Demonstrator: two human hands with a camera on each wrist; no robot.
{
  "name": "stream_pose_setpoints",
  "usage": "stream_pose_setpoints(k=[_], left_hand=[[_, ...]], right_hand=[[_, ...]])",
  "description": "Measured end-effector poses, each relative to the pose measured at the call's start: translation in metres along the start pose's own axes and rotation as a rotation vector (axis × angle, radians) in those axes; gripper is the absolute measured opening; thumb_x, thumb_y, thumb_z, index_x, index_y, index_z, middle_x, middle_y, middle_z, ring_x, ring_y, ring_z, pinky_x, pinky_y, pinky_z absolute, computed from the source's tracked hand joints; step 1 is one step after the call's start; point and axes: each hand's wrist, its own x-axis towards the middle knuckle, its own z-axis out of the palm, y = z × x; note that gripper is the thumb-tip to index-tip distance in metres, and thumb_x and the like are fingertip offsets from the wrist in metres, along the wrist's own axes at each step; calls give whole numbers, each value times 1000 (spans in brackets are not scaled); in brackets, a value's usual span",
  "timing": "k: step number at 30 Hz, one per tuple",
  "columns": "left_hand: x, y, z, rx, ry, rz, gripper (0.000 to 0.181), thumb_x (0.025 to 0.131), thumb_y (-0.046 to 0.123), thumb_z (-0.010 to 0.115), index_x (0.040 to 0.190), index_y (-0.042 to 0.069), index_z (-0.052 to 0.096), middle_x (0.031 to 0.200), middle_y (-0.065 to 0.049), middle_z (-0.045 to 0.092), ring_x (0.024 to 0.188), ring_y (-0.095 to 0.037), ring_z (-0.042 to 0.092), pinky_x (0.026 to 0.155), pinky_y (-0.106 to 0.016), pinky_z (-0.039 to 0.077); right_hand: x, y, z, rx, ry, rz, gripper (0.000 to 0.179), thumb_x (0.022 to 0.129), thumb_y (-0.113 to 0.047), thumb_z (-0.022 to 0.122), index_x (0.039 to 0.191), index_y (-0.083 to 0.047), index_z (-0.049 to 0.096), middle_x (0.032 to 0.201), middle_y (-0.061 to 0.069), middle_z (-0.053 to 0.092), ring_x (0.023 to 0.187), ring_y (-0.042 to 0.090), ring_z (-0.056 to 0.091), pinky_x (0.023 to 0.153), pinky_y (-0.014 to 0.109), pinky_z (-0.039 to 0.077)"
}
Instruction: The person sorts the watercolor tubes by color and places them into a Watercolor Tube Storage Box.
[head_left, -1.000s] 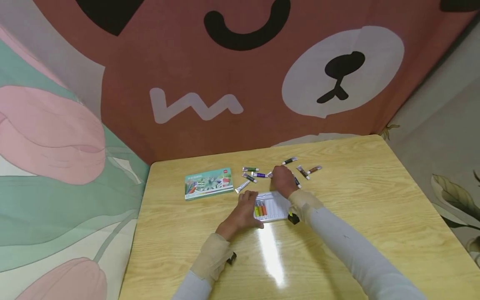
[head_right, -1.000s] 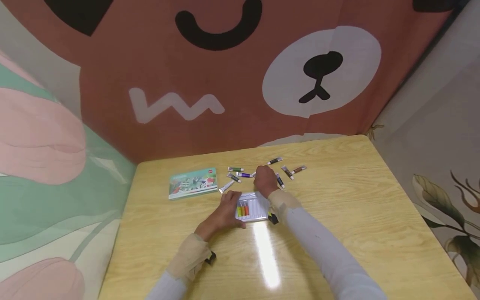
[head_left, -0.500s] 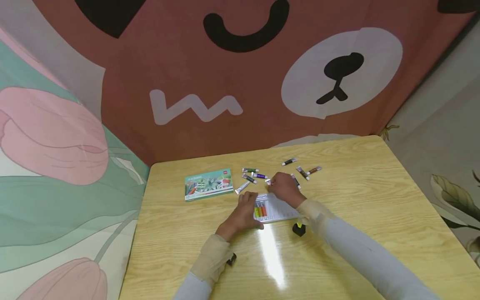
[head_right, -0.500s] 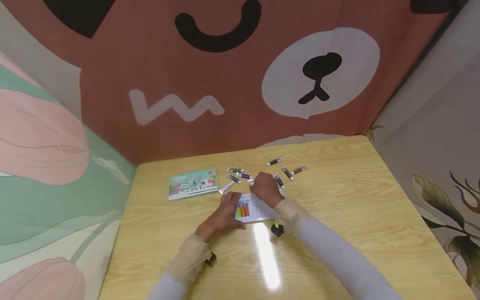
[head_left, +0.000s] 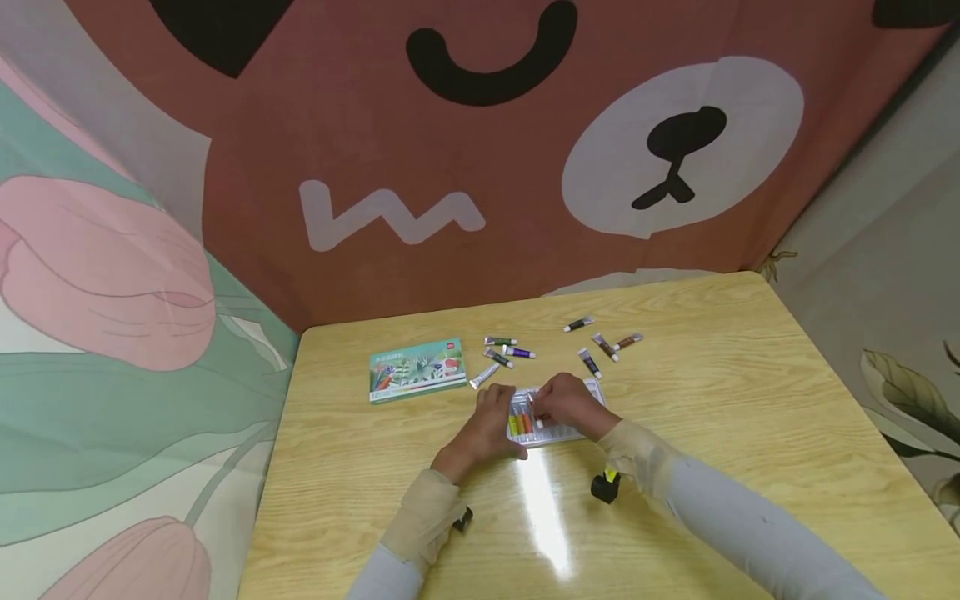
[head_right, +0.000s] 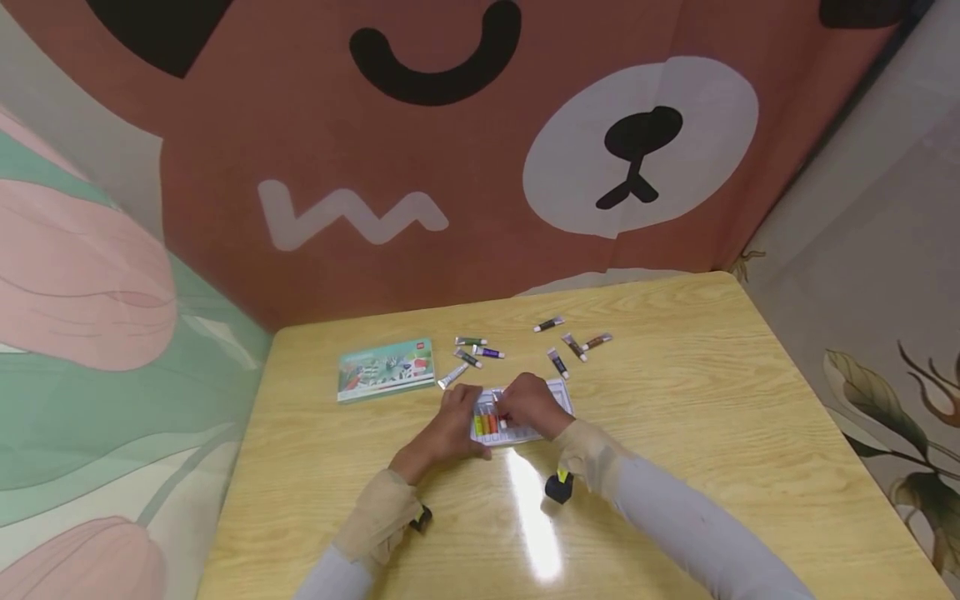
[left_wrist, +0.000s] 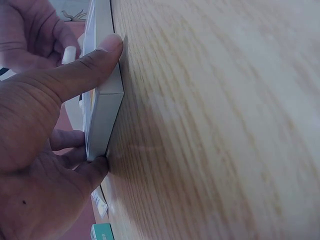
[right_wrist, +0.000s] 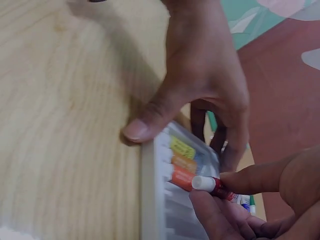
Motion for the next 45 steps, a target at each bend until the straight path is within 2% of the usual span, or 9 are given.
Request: stream_pose_setpoints(k=[5, 12, 28, 31, 34, 38, 45], left_hand=[[0, 1, -1, 6, -7, -7, 113, 70, 27, 96, 157, -1, 31, 153, -16, 36, 134, -30, 33, 112, -40, 44], [-1, 1, 1, 27, 4, 1, 112, 68, 27, 97, 156, -2, 33, 151, -17, 37, 133, -30, 34, 111, -40, 45], [1, 1, 1, 35, 14, 4, 111, 68, 26, 97, 155, -2, 33, 149, -16, 38, 130, -30, 35, 109, -41, 45], [1, 1, 2, 38, 20, 5, 111, 67, 25, 97, 154, -1, 34, 148, -16, 39, 130, -30, 36, 109, -41, 45], [1, 0, 3, 40, 22, 7, 111, 67, 25, 98, 154, -1, 35, 148, -16, 40, 130, -30, 36, 109, -41, 45], [1, 1, 4, 47, 23, 11, 111, 66, 25, 98, 153, -2, 35, 147, -16, 40, 129, -30, 36, 109, -40, 45], [1, 1, 3, 50, 29, 18, 110, 66, 25, 98, 152, -2, 36, 145, -16, 41, 127, -30, 36, 107, -40, 46]], right_hand=[[-4, 6, 6, -66, 11, -22, 9, 79, -9, 77, 84, -1, 77, 79, 6, 74, 67, 14, 67, 60, 24, 52], [-3, 10, 13, -68, 18, -4, 8, 77, -7, 79, 76, -3, 72, 74, 7, 73, 61, 15, 68, 58, 25, 53], [-3, 11, 18, -194, 92, -103, 18, 76, -4, 81, 74, -5, 64, 73, 6, 67, 61, 16, 64, 55, 25, 49], [-2, 13, 19, -220, 112, -142, 16, 76, -5, 79, 77, -5, 63, 74, 6, 65, 64, 17, 61, 56, 26, 46], [-3, 17, 22, -269, 139, -229, 15, 76, -3, 77, 81, -5, 63, 72, 4, 62, 66, 17, 56, 58, 28, 44], [-5, 19, 24, -306, 148, -327, 12, 82, -2, 77, 82, -6, 65, 73, 3, 60, 68, 16, 53, 61, 30, 44], [-11, 20, 23, -288, 143, -349, 9, 86, -8, 78, 81, -8, 71, 77, 1, 63, 70, 14, 55, 65, 31, 47]])
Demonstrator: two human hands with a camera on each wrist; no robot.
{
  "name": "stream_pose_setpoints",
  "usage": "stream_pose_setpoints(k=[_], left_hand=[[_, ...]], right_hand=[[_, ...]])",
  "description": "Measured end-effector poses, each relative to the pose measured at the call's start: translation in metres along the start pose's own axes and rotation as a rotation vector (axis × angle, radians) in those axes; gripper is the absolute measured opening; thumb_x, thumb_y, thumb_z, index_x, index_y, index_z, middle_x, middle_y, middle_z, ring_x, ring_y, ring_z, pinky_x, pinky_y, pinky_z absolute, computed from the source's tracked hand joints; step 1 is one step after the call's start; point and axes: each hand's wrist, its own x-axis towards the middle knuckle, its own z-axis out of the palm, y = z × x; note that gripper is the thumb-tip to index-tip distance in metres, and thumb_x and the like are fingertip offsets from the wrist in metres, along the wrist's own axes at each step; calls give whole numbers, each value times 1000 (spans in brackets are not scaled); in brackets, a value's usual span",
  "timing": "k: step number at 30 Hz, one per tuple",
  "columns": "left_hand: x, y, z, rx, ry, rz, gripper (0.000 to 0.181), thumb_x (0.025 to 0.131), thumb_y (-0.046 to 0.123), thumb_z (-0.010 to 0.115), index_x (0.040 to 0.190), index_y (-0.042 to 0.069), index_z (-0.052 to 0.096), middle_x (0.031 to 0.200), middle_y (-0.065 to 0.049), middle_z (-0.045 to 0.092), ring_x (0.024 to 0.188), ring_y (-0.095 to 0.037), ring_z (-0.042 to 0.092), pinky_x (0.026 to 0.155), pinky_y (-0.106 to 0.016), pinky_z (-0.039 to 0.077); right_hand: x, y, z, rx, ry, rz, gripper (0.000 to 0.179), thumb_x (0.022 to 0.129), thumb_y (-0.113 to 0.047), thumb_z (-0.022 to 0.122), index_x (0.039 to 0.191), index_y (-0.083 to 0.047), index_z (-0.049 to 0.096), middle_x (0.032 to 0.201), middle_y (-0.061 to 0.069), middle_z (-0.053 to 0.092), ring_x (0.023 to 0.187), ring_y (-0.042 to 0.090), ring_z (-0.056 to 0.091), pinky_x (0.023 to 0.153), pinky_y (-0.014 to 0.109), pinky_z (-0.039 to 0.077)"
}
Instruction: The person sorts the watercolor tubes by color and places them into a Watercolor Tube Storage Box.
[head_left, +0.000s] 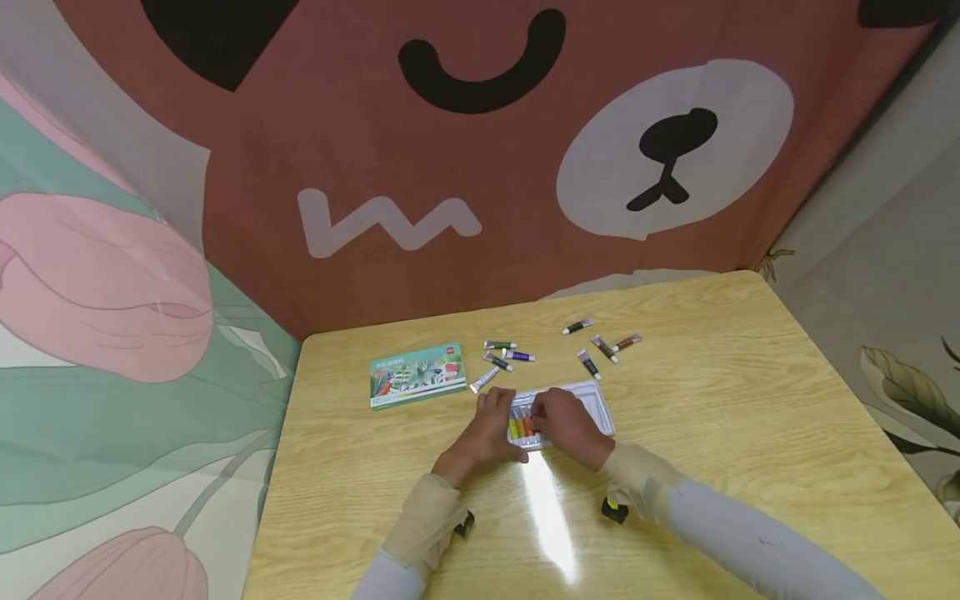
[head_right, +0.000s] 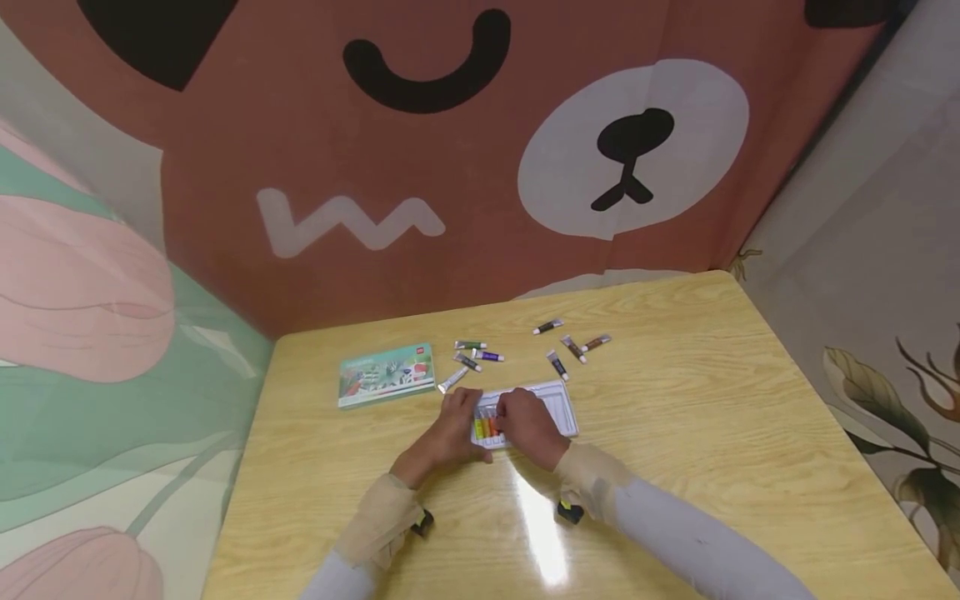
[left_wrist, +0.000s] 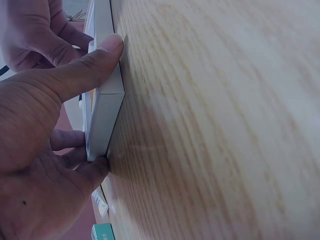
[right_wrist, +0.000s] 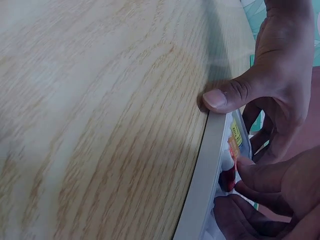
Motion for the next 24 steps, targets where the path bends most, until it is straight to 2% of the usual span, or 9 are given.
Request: stream_pose_setpoints(k=[10, 24], left_hand=[[-1, 1, -2, -12, -5, -12, 110, 66, 25, 98, 153, -1, 35, 147, -17, 41, 129, -30, 37, 108, -41, 45], [-1, 0, -1, -23, -16, -8, 109, 69, 25, 96, 154, -2, 33, 148, -17, 38, 130, -30, 35, 109, -41, 45]], right_hand=[[-4, 4, -2, -67, 28, -111, 7, 83, -4, 80, 90, -4, 78, 81, 3, 71, 74, 14, 62, 69, 33, 52], [-6, 7, -2, -94, 54, -172, 9, 81, -2, 82, 88, -4, 77, 83, 5, 73, 78, 19, 67, 73, 37, 55]])
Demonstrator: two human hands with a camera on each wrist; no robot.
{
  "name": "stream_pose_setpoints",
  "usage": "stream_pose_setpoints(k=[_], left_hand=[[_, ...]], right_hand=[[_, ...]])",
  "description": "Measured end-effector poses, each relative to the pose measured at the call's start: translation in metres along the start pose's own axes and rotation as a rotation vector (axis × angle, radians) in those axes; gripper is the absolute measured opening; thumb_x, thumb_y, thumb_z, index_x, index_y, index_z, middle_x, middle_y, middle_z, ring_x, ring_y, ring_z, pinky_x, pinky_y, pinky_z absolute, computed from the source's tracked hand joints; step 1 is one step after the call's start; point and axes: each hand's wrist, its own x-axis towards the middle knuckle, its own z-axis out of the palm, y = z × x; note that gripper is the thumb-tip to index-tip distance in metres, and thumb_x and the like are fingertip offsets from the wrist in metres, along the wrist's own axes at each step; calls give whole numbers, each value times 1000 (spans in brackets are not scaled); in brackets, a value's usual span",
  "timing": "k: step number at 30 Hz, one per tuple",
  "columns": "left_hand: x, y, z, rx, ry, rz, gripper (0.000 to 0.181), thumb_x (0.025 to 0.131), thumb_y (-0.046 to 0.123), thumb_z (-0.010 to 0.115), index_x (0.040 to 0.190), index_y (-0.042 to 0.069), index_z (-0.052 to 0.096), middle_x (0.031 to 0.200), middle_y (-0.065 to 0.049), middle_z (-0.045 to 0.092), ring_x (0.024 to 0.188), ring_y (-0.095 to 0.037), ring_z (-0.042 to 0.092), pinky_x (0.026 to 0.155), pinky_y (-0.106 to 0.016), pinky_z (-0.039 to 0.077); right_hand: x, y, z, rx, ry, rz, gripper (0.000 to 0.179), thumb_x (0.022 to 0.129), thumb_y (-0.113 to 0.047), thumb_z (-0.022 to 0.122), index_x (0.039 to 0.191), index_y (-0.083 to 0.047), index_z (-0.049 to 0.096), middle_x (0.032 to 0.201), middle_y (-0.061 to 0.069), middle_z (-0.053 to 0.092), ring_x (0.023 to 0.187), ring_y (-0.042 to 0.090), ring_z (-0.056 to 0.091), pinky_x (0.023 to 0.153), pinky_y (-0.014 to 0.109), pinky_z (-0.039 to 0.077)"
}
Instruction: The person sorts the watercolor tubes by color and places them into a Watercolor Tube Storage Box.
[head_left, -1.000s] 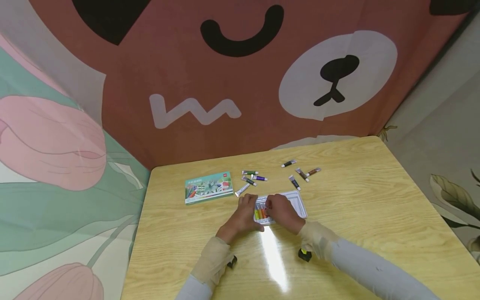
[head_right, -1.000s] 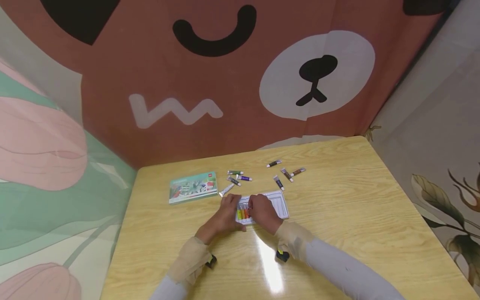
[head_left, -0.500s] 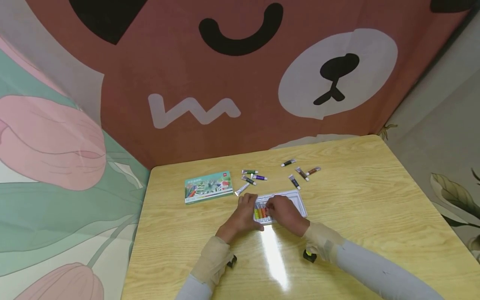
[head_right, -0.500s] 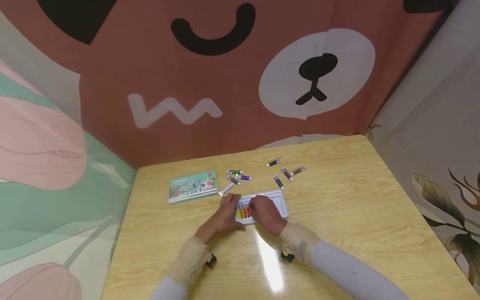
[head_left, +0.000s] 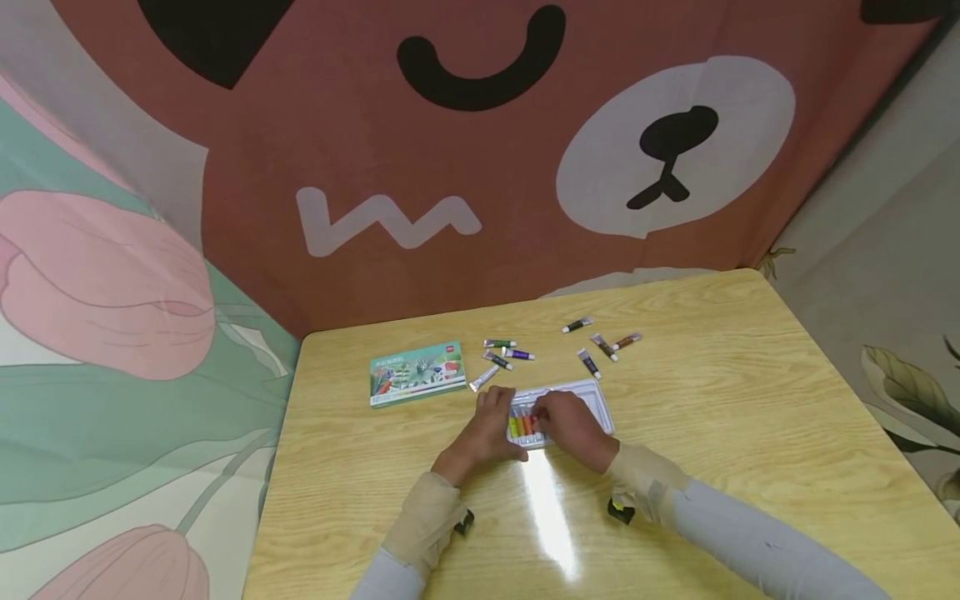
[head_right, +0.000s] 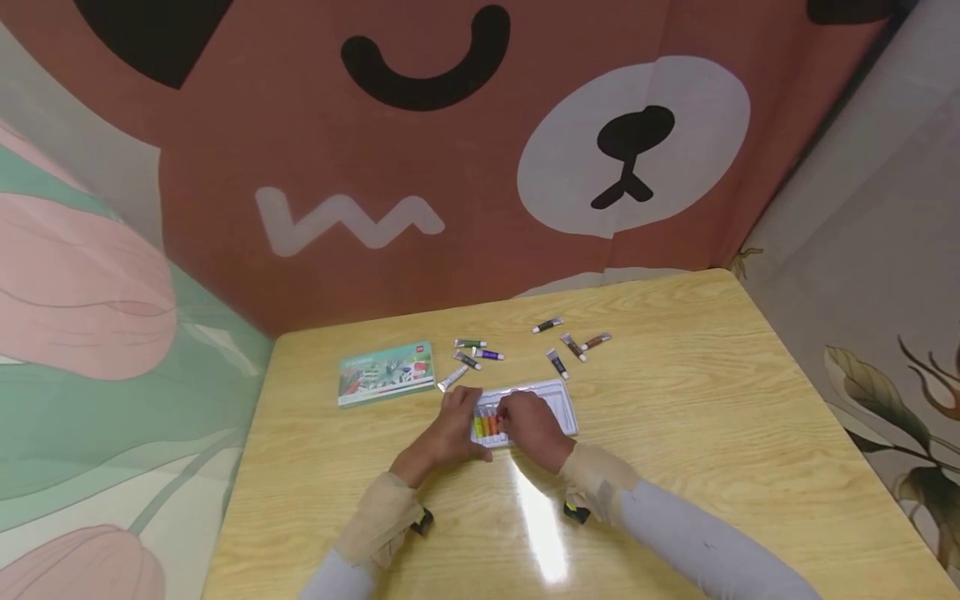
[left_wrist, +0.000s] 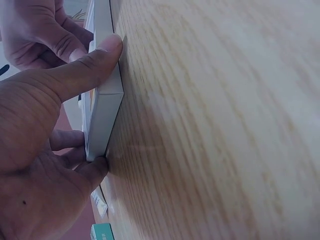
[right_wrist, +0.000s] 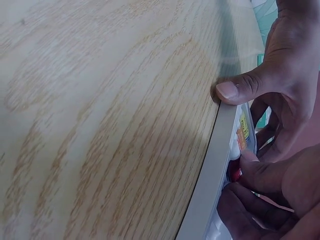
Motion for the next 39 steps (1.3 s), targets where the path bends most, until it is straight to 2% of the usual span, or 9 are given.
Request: stream_pose_setpoints(k=[10, 29, 35, 39], left_hand=[[1, 1, 0, 13, 15, 0, 110, 67, 24, 97, 154, -2, 35, 147, -17, 40, 129, -30, 36, 109, -41, 45], [1, 3, -1, 2, 5, -10, 111, 66, 24, 98, 154, -2, 35, 147, -17, 41, 130, -30, 36, 109, -41, 45], [1, 1, 0, 9, 4, -19, 111, 66, 25, 98, 154, -1, 35, 147, -17, 41, 131, -31, 36, 110, -41, 44], [1, 2, 1, 14, 8, -19, 111, 66, 24, 98, 154, -1, 35, 147, -17, 41, 132, -31, 36, 110, -41, 44]], right_hand=[[0, 0, 6, -65, 56, -24, 13, 78, 6, 76, 83, -6, 77, 75, 3, 68, 70, 18, 61, 68, 36, 52], [0, 3, 9, -77, 80, -53, 14, 76, 6, 78, 82, -7, 77, 74, 2, 69, 71, 19, 63, 68, 36, 53], [0, 2, 8, -62, 61, -43, 13, 76, 4, 80, 80, -7, 76, 76, 4, 71, 72, 20, 65, 70, 38, 55], [3, 2, 5, -61, 10, -38, 13, 77, 4, 79, 79, -7, 73, 75, 3, 70, 71, 16, 62, 69, 35, 53]])
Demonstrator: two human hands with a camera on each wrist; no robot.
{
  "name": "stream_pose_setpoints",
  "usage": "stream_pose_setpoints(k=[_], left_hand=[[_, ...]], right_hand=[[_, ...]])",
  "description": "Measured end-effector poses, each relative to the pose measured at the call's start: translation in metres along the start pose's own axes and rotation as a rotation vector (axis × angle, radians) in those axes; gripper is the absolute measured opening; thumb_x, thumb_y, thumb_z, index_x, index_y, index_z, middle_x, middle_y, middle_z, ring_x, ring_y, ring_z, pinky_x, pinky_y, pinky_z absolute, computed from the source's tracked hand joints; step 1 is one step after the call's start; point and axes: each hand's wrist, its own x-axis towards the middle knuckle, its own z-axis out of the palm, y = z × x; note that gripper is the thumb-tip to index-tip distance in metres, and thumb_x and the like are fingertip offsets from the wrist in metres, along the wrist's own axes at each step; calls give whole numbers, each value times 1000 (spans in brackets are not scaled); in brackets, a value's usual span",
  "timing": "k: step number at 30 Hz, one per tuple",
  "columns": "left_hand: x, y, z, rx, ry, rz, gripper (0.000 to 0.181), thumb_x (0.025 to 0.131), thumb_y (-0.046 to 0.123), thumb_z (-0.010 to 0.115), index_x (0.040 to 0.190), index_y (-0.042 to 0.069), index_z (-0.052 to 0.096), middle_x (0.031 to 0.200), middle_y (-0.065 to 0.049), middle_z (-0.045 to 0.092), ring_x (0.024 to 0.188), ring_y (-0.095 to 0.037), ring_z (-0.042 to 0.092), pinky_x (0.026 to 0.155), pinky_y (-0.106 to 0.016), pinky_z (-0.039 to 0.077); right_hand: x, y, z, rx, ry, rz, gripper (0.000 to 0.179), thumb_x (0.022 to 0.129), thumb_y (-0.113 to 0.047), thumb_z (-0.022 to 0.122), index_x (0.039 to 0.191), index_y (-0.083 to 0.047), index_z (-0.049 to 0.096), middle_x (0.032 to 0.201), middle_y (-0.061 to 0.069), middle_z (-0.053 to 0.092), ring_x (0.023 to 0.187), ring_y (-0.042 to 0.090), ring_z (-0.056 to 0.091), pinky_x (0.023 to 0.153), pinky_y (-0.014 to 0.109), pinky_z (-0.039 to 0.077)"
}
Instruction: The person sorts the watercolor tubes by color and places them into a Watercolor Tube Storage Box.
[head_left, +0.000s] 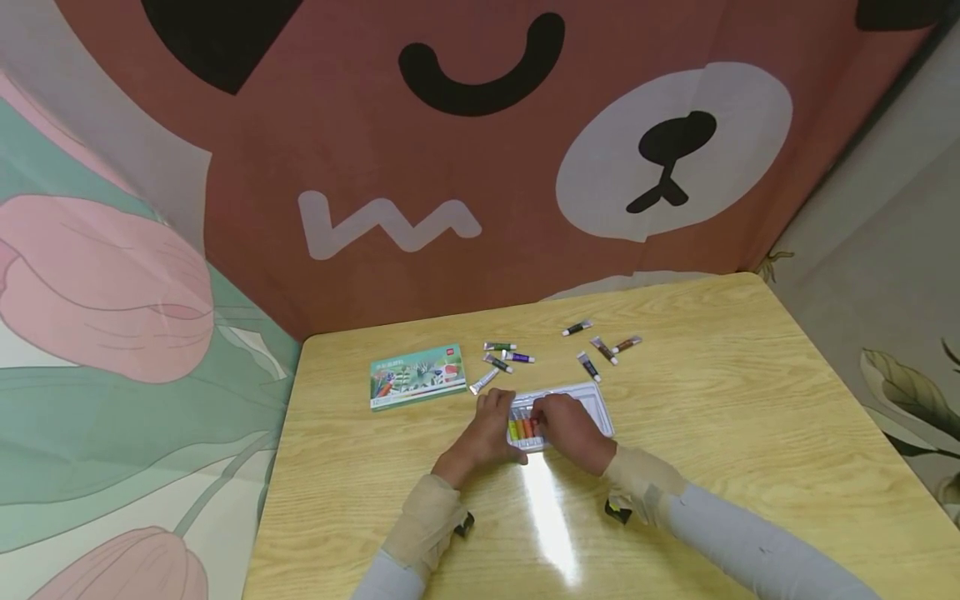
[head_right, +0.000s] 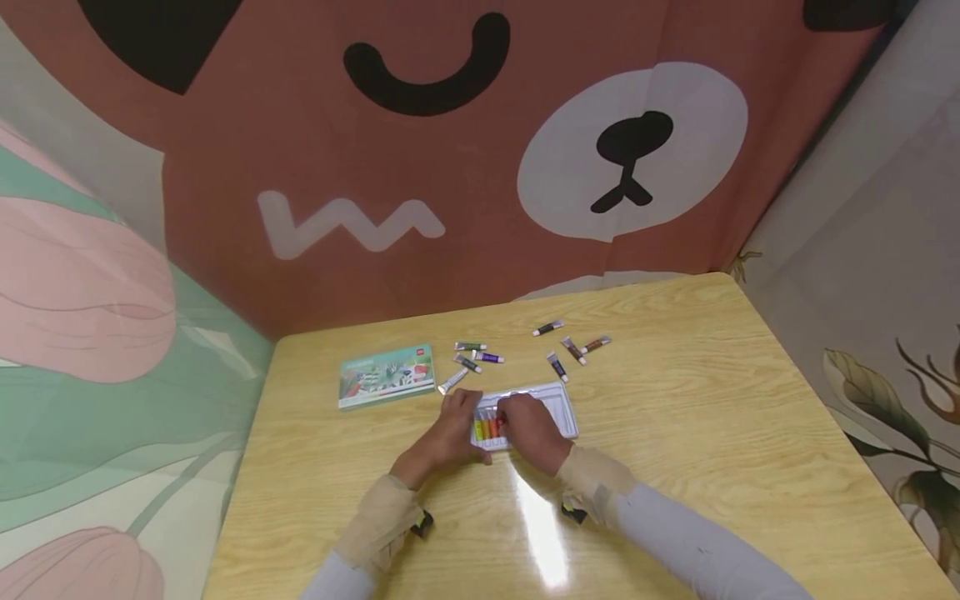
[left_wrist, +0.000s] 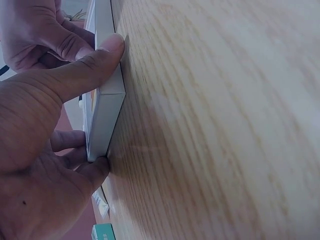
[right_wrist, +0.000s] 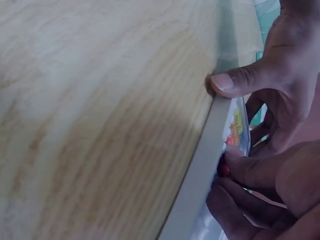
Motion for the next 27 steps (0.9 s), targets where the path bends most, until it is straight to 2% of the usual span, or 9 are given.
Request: stream_pose_setpoints(k=[5, 11, 15, 19, 24, 27], left_hand=[[-1, 2, -1, 4, 7, 12, 111, 64, 24, 99, 152, 0, 36, 144, -16, 42, 129, -30, 37, 109, -41, 45], [-1, 3, -2, -13, -19, -1, 110, 66, 24, 98, 153, 2, 34, 145, -13, 40, 127, -28, 35, 107, -39, 46], [-1, 2, -4, -9, -23, -11, 111, 66, 24, 98, 154, 3, 34, 146, -13, 39, 128, -27, 35, 108, -39, 46], [-2, 2, -4, -3, -25, -5, 112, 66, 26, 98, 154, 2, 33, 147, -14, 38, 130, -28, 34, 110, -41, 45], [-2, 1, -2, -1, -18, 2, 111, 65, 26, 99, 153, 1, 35, 146, -15, 39, 129, -29, 35, 109, -40, 45], [-2, 2, -3, 5, -9, 7, 111, 64, 25, 99, 152, 1, 36, 145, -15, 40, 127, -29, 35, 109, -40, 45]], right_hand=[[6, 2, -8, 17, -67, -3, 11, 80, 4, 76, 79, -7, 71, 75, 2, 69, 69, 13, 60, 66, 32, 51], [20, 5, -15, 20, -56, 1, 8, 86, -4, 77, 82, -9, 73, 78, 0, 69, 72, 12, 61, 65, 32, 52], [41, 3, -19, -4, 13, -22, 5, 87, -7, 78, 88, -6, 74, 83, 4, 66, 76, 17, 62, 68, 36, 54], [67, 5, -21, -89, 70, -38, 12, 87, -7, 79, 97, -3, 74, 89, 9, 65, 83, 23, 64, 72, 40, 57], [95, 11, -22, -180, 32, -20, 19, 90, -5, 76, 108, -1, 73, 101, 13, 68, 95, 29, 67, 80, 42, 59], [106, 13, -21, -224, 5, -61, 18, 90, -1, 74, 108, -2, 74, 104, 13, 70, 98, 29, 69, 83, 40, 59]])
